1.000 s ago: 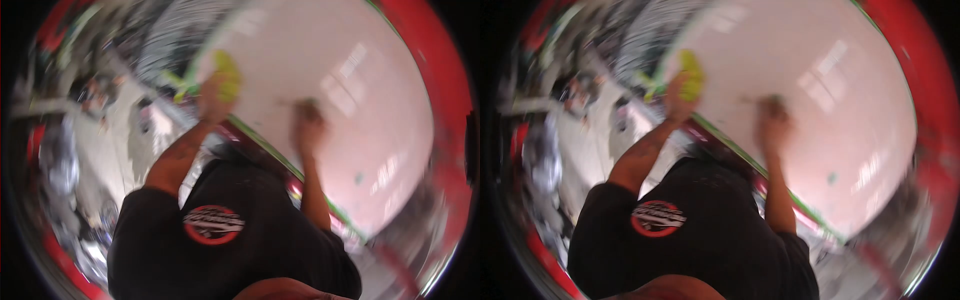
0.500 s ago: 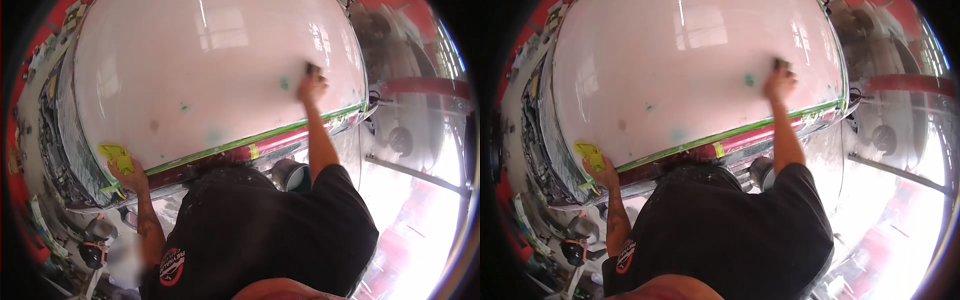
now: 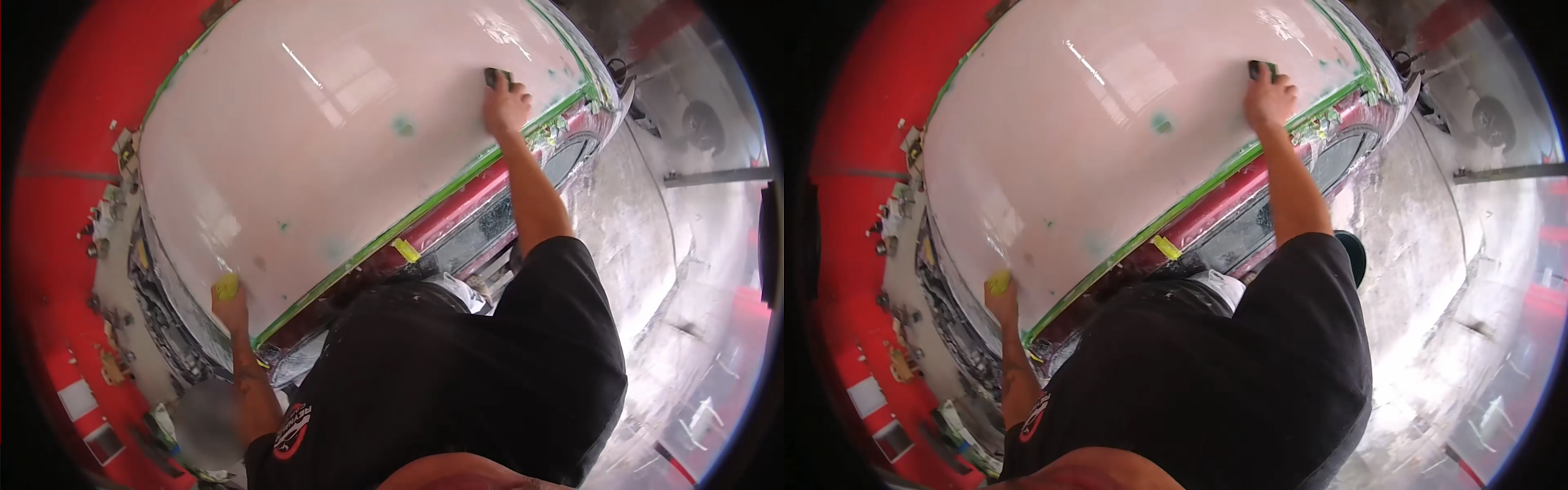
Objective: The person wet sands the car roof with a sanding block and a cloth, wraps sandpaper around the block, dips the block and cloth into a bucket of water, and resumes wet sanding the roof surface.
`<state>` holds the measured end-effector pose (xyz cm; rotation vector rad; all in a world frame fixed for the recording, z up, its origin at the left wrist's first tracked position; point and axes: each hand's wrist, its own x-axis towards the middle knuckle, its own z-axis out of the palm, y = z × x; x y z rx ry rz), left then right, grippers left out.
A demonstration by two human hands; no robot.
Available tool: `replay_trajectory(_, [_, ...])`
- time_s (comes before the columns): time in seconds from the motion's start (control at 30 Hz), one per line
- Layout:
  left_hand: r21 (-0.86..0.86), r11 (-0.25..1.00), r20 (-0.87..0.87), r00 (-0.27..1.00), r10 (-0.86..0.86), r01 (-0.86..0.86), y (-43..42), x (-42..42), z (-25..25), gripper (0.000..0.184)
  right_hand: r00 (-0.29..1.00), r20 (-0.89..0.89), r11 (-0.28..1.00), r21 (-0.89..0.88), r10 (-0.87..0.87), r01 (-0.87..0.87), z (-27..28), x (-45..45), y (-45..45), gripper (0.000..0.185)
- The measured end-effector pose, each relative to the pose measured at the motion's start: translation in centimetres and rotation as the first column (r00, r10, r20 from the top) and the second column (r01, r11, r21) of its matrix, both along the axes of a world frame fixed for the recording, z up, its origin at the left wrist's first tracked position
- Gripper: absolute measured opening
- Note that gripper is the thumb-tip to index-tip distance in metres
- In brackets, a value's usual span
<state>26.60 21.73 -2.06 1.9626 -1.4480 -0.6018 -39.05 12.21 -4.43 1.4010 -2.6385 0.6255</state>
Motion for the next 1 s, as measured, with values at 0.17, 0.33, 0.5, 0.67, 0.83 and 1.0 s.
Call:
replay_trajectory(0.17, [-0.273,0.877,-0.008,0.911,-0.413,0.395,-13.5,-18.6,6.1,0.027,0.737,0.221,0.756,-0.007,0.639,-0.654,1.7,20.8,0.4,0.035])
replay_trajectory(0.33, [-0.216,0.803,0.14,0.832,-0.537,0.555,-17.6,-30.1,10.1,0.031,0.308,0.0,0.299,-0.238,0.951,-0.924,-1.3,32.6,3.4,0.027])
replay_trajectory(0.5, [-0.24,0.911,0.12,0.941,-0.316,0.337,-12.6,-14.9,1.3,0.034,0.734,0.057,0.723,0.131,0.677,-0.678,1.6,14.3,-5.7,0.038])
replay_trajectory(0.67, [-0.327,0.934,0.375,0.927,-0.009,0.141,5.7,-3.9,-3.7,0.062,0.995,-0.029,0.984,0.149,-0.094,0.097,1.9,-7.1,-11.9,0.047])
replay_trajectory(0.83, [-0.399,0.912,0.342,0.908,0.242,-0.093,6.9,-6.1,-6.4,0.062,0.931,-0.286,0.971,0.141,0.225,-0.192,0.1,9.7,-14.6,0.044])
replay_trajectory(1.0, [-0.394,0.907,0.318,0.904,0.286,-0.149,6.8,-6.4,-6.0,0.06,0.381,0.063,0.383,-0.023,0.922,-0.923,0.4,35.4,-6.1,0.03])
